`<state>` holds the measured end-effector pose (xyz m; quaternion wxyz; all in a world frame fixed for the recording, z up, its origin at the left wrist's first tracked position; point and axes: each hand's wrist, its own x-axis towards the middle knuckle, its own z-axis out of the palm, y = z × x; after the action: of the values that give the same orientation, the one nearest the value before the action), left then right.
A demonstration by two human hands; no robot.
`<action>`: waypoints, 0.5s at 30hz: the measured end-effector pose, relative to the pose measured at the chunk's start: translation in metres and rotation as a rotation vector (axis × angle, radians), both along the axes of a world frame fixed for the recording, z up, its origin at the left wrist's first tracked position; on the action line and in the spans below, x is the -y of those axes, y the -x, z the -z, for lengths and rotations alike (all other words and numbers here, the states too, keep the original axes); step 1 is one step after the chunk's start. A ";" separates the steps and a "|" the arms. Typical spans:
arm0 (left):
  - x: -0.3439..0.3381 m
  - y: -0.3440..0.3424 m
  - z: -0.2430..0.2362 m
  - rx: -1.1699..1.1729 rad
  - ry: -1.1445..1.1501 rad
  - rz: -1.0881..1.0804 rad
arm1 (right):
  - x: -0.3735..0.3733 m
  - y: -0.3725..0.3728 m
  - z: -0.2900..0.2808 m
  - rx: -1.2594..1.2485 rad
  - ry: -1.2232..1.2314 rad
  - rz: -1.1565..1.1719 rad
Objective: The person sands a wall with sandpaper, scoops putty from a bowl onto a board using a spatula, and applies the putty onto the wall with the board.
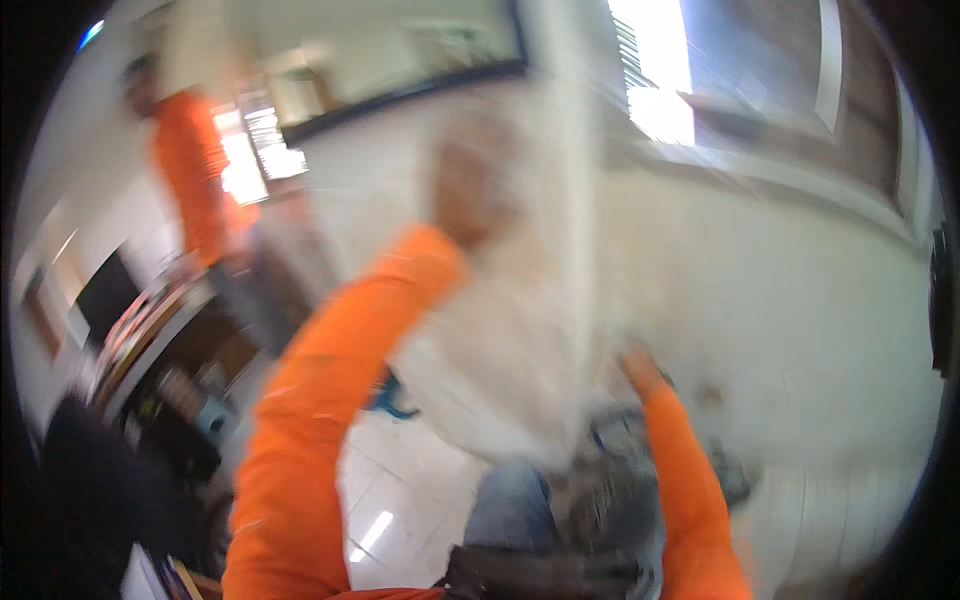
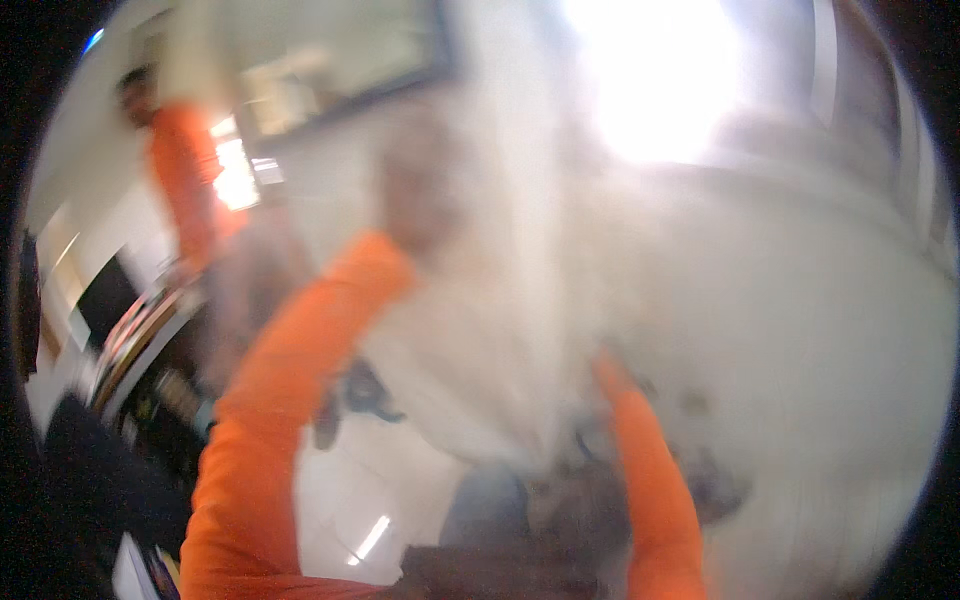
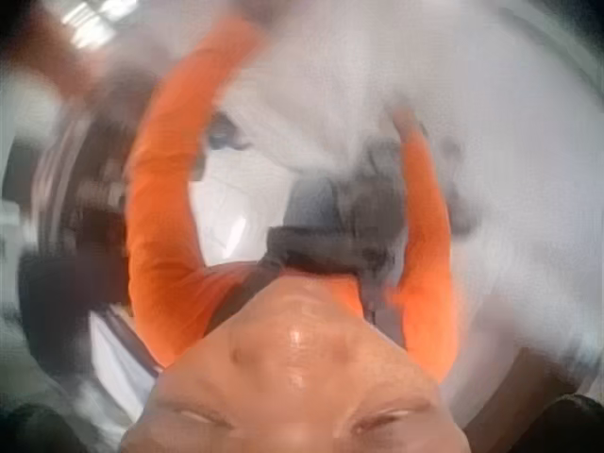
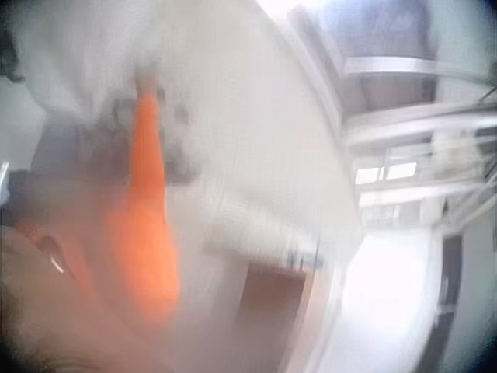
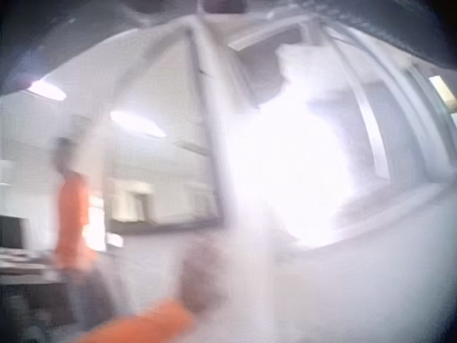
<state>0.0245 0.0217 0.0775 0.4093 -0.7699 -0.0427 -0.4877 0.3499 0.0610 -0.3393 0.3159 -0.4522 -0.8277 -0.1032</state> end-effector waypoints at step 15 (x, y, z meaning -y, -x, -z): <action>0.035 -0.005 0.017 0.086 0.052 0.070 | 0.052 -0.008 0.024 -1.258 0.670 0.016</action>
<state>0.0290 -0.0132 0.0601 0.3696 -0.7595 -0.0462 -0.5332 0.3576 0.0089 -0.3633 0.5770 -0.5049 -0.4724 0.4348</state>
